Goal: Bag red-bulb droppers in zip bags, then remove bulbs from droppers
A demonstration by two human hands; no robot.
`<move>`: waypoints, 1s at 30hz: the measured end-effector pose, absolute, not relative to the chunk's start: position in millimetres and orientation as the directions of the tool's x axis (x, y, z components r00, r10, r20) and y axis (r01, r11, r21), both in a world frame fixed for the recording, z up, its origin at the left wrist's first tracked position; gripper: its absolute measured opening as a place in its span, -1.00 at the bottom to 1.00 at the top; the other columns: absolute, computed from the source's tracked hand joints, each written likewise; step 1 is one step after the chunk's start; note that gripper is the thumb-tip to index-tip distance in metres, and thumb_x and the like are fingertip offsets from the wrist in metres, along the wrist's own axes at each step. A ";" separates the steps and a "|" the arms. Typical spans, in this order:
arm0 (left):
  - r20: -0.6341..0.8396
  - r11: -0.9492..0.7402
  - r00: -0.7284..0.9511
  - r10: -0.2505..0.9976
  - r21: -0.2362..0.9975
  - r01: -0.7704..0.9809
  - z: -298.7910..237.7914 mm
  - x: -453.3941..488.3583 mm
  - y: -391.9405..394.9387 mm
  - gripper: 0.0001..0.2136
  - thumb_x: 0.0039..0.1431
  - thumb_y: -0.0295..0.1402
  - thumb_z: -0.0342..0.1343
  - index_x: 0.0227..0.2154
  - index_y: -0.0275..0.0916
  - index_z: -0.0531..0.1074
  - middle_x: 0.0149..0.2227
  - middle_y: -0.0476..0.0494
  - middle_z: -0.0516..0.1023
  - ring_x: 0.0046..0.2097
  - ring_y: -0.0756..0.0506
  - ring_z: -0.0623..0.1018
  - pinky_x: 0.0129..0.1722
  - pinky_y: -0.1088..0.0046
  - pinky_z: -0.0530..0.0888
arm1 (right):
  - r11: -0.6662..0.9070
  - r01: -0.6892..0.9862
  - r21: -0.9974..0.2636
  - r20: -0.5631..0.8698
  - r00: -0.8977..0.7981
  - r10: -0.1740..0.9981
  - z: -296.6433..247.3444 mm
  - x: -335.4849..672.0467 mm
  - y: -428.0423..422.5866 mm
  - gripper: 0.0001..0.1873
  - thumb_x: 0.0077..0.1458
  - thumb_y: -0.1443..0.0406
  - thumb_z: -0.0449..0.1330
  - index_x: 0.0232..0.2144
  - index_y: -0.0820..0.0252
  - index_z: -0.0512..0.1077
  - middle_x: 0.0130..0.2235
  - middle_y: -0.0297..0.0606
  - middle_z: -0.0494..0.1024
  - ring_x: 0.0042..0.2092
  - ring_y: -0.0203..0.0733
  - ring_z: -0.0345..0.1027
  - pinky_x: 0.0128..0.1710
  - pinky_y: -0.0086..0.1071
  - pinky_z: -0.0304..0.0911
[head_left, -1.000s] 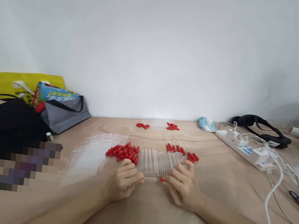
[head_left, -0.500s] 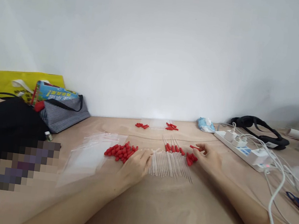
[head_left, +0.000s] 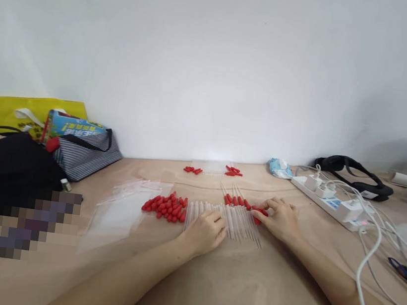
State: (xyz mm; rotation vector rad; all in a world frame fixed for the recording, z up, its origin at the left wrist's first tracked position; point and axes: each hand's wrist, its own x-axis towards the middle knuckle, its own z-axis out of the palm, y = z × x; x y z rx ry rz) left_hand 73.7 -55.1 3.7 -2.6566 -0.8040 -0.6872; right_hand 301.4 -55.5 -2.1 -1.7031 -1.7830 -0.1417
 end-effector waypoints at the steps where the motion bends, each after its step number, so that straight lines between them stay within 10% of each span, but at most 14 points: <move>1: 0.516 -0.805 0.724 0.458 -0.105 0.584 3.5 73.6 -55.8 -0.85 0.10 -0.40 -0.03 -0.54 -0.28 0.33 -0.52 -0.08 0.35 -0.42 -0.06 0.41 -0.39 0.43 0.36 | 0.147 0.923 -0.355 0.516 0.063 0.854 -1.6 301.0 -55.9 -0.65 -0.10 -0.01 0.07 -0.58 0.10 0.43 -0.42 -0.31 0.47 -0.29 -0.13 0.25 -0.23 -0.22 -0.07; 9: 0.572 -0.834 0.667 0.477 0.055 0.550 0.6 61.0 -61.7 -0.71 0.04 -0.13 0.04 -0.38 -0.29 0.38 -0.43 -0.14 0.40 -0.38 -0.09 0.43 -0.37 0.38 0.40 | 0.067 0.864 -0.499 0.433 0.182 0.883 -3.2 304.1 -51.3 -0.63 -0.03 0.02 0.01 -0.58 0.11 0.43 -0.41 -0.32 0.49 -0.28 -0.15 0.29 -0.26 -0.29 0.01; 22: 0.604 -0.794 0.580 0.547 0.154 0.588 4.9 8.0 -66.1 -0.90 0.06 -0.40 0.01 -0.43 -0.25 0.42 -0.38 -0.12 0.37 -0.33 -0.05 0.37 -0.29 0.37 0.37 | -0.234 0.815 -0.530 -0.116 0.203 0.972 19.9 283.8 14.8 -0.75 -0.23 0.20 0.21 -0.77 0.22 0.39 -0.70 -0.28 0.41 -0.61 -0.28 0.26 -0.59 -0.44 0.04; 30: 0.584 -0.801 0.587 0.561 0.204 0.563 4.1 9.3 -64.9 -0.91 0.05 -0.45 0.01 -0.43 -0.25 0.42 -0.34 -0.14 0.38 -0.28 -0.07 0.38 -0.24 0.31 0.37 | -0.206 0.847 -0.490 -0.077 0.193 0.978 15.8 279.5 14.4 -0.68 -0.16 0.28 0.14 -0.85 0.22 0.28 -0.78 -0.28 0.32 -0.64 -0.27 0.22 -0.60 -0.42 0.03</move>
